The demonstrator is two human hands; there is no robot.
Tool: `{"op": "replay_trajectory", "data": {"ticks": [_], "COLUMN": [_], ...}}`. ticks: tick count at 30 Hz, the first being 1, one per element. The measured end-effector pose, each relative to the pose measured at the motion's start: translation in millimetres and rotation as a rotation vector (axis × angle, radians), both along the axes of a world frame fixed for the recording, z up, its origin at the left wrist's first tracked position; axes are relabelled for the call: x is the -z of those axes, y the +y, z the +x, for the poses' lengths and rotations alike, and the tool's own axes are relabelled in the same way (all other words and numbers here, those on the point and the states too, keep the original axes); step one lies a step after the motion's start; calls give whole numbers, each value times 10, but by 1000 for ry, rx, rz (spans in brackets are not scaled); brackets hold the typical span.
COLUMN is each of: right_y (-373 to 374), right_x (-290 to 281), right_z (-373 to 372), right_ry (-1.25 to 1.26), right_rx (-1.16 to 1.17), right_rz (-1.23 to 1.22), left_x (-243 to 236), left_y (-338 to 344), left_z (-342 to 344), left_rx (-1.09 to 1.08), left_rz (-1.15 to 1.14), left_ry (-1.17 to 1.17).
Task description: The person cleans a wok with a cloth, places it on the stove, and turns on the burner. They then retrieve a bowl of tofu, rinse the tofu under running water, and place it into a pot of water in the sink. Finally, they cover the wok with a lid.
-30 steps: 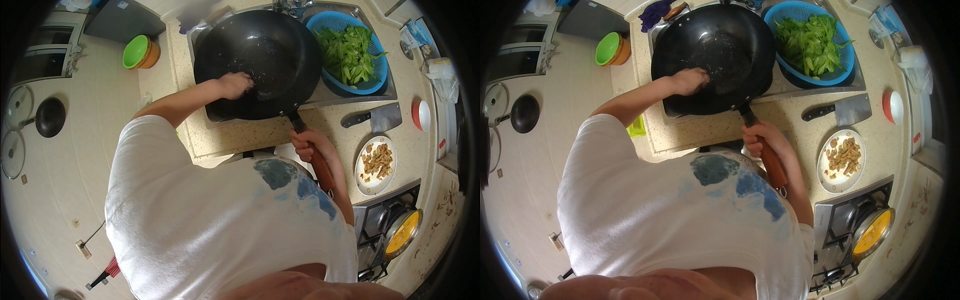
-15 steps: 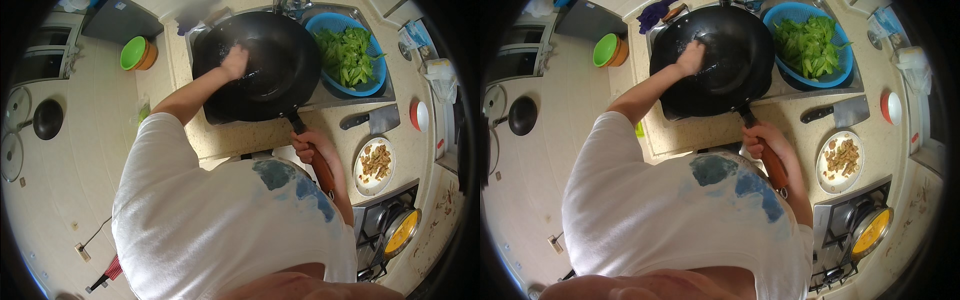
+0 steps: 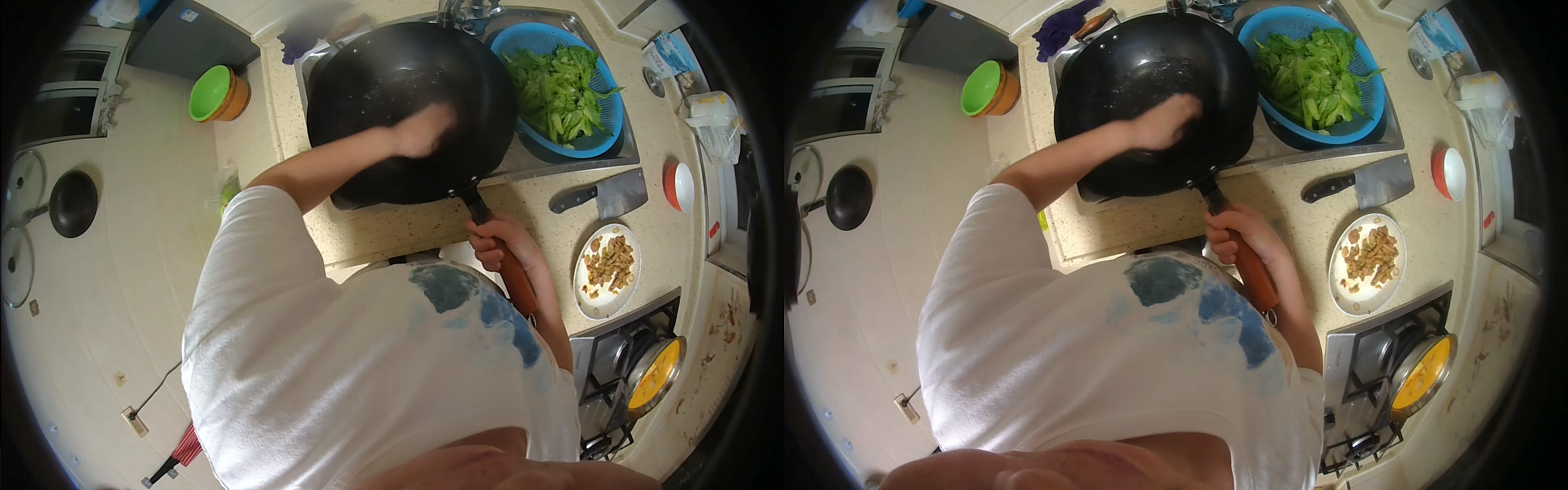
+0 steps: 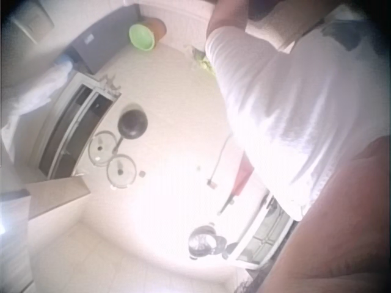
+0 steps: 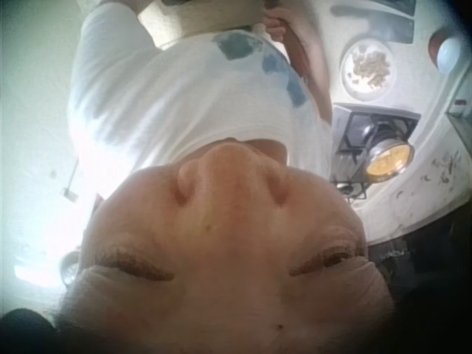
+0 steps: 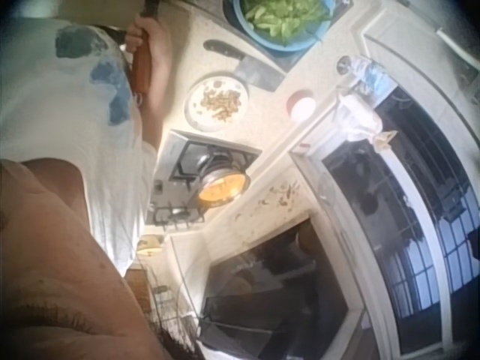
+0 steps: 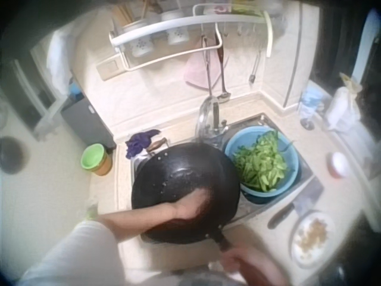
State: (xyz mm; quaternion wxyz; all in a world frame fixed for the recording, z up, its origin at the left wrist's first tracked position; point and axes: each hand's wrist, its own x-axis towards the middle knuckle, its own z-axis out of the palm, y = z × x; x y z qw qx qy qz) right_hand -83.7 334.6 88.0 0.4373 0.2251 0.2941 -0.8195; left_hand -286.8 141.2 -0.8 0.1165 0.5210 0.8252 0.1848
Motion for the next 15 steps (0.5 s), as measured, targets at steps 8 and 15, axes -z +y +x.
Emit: {"op": "replay_trajectory", "data": {"ticks": [8,15], "right_y": [-6,15], "right_x": [-13,9], "right_z": [35,39], "right_ry": [20,24], "right_rx": [18,2], "right_rz": [23,-24], "left_x": [-267,-201], "left_y": [-705,-509], "left_z": [89,319], "left_rx": [-335,-155], "left_rz": [-537,-540], "left_ry": [52,-189]}}
